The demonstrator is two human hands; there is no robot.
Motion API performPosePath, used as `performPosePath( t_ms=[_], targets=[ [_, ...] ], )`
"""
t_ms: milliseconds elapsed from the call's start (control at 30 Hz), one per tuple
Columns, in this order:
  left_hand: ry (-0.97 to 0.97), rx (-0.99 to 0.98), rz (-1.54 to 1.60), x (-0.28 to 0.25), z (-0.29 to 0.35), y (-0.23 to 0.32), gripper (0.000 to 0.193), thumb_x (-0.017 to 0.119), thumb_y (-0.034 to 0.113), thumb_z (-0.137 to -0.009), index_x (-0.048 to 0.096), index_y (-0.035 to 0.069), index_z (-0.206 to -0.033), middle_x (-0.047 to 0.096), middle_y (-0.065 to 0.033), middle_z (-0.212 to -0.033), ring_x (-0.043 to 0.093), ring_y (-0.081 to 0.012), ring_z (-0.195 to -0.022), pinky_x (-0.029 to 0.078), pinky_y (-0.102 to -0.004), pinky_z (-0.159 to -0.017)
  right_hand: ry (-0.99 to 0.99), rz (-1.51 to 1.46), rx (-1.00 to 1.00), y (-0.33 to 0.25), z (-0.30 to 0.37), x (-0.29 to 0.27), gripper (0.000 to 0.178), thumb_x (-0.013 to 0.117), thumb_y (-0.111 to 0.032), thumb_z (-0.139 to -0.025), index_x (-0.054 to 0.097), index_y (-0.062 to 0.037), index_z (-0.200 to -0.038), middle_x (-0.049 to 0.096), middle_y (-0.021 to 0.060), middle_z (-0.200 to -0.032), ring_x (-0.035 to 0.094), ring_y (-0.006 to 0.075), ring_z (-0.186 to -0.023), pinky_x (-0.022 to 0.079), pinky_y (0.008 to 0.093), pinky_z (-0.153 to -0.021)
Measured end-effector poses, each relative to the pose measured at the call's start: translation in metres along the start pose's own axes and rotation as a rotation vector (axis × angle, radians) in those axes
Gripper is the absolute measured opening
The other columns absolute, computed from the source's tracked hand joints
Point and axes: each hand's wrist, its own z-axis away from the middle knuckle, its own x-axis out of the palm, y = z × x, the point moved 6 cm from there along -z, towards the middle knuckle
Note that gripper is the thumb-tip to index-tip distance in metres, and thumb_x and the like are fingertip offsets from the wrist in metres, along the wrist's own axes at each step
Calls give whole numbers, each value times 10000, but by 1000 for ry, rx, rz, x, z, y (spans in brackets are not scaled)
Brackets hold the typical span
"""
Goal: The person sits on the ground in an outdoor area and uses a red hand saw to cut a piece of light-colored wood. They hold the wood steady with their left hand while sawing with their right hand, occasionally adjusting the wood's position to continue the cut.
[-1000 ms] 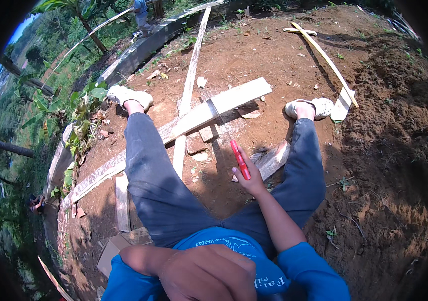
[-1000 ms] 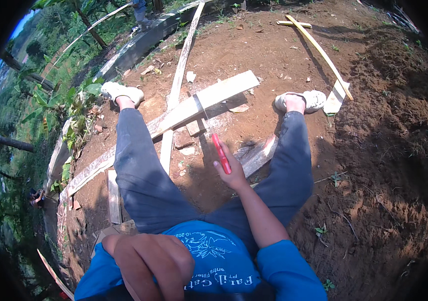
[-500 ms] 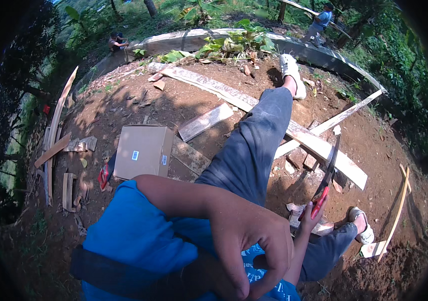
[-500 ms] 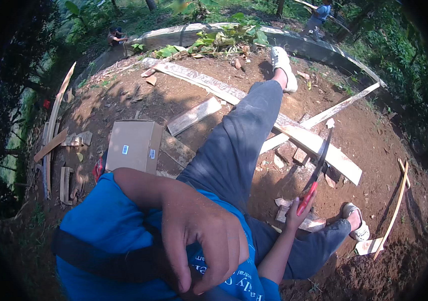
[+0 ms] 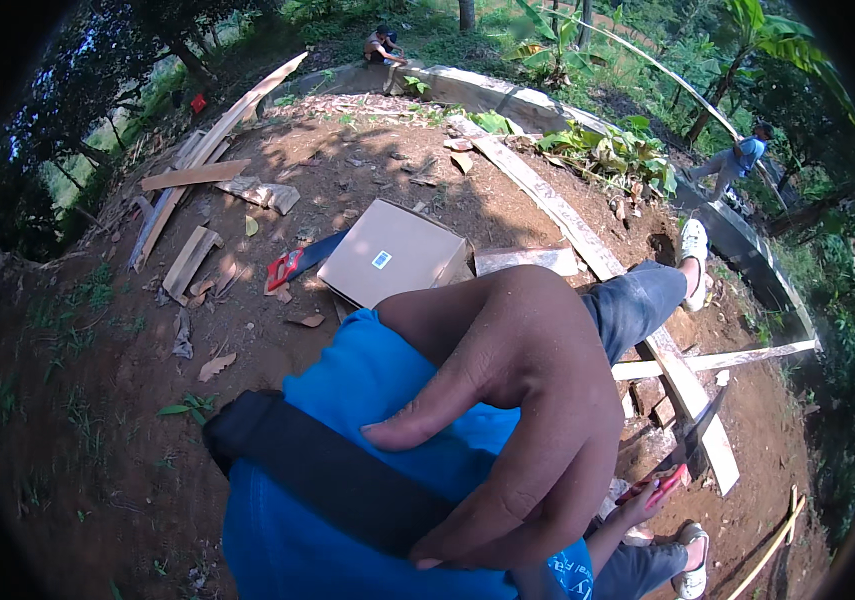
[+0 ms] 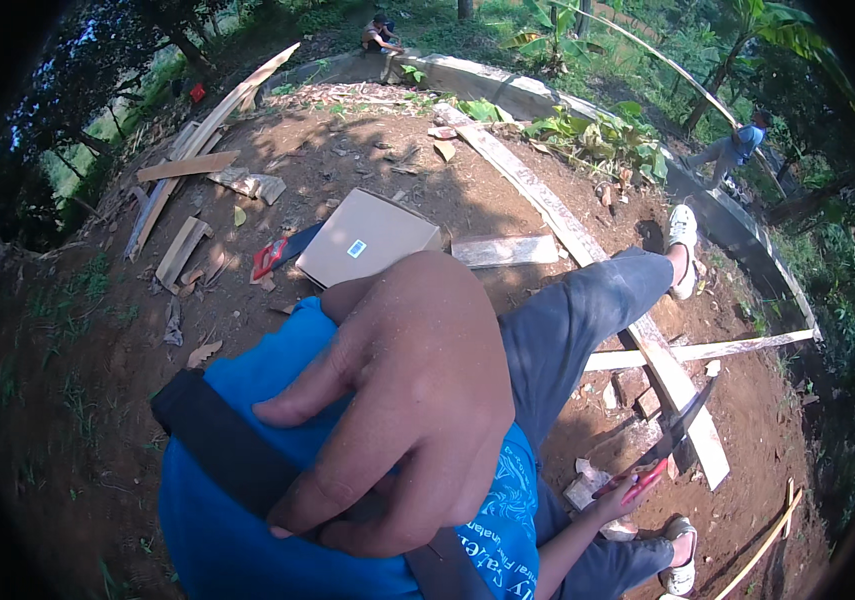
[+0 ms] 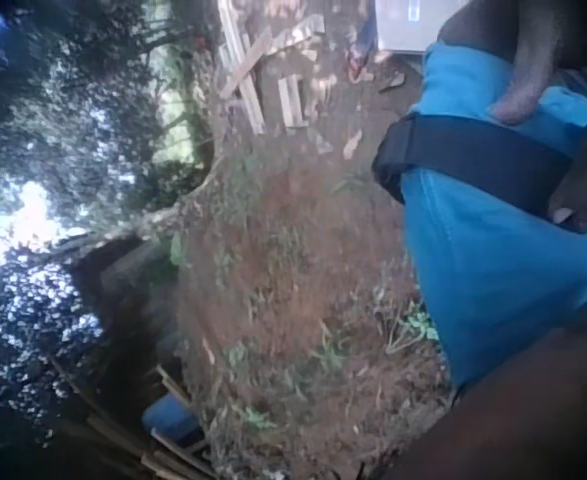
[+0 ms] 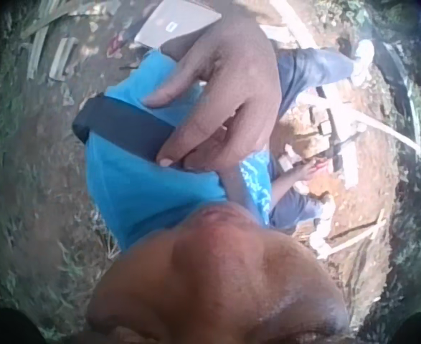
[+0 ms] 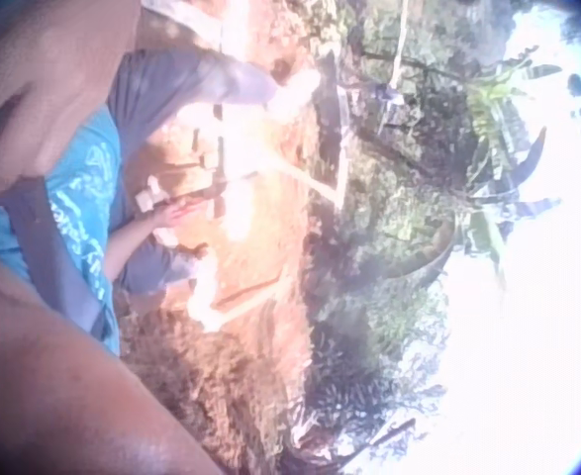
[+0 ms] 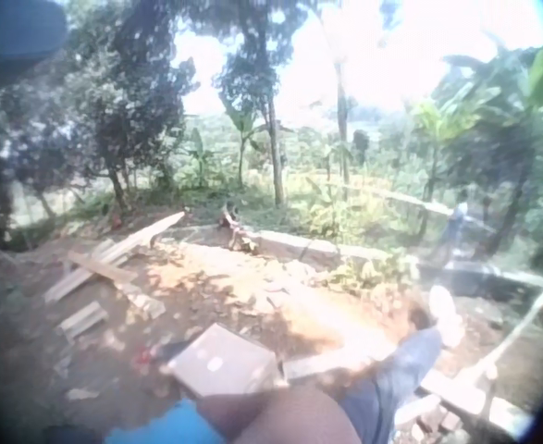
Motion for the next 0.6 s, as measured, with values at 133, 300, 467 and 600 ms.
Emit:
performPosePath(
  t_ms=[133,300,467,600],
  targets=[
    [-39,-45,-82,-10,-19,15,390,760,371,-914,756,2,-1040,684,-60,-805,630,-161,-698,478,-252,-556,21,-36,-10,4,6,-2,670,595,-35,-980,336,-114,-1592,595,49,-944,513,93,-659,438,232,-574],
    [-133,-218,-114,-41,-61,8,396,748,382,-925,759,-3,-1017,689,-59,-800,639,-163,-693,492,-257,-555,42,20,-10,-6,19,25,676,607,-47,-965,349,-109,-1587,593,24,-926,483,73,-616,418,232,-545],
    [-503,-312,65,-97,-111,-34,405,736,392,-936,761,-8,-994,695,-59,-796,647,-165,-689,506,-261,-554,81,171,-20,-36,10,12,639,590,-35,-940,410,-57,-1553,638,52,-1119,556,101,-851,483,252,-812],
    [-659,-221,241,-144,-120,-79,416,726,401,-945,763,-12,-976,699,-58,-792,653,-166,-685,517,-264,-553,146,204,-83,-65,6,24,592,642,-107,-952,473,-80,-1518,659,130,-1315,608,152,-1195,445,289,-1025]
  ],
)
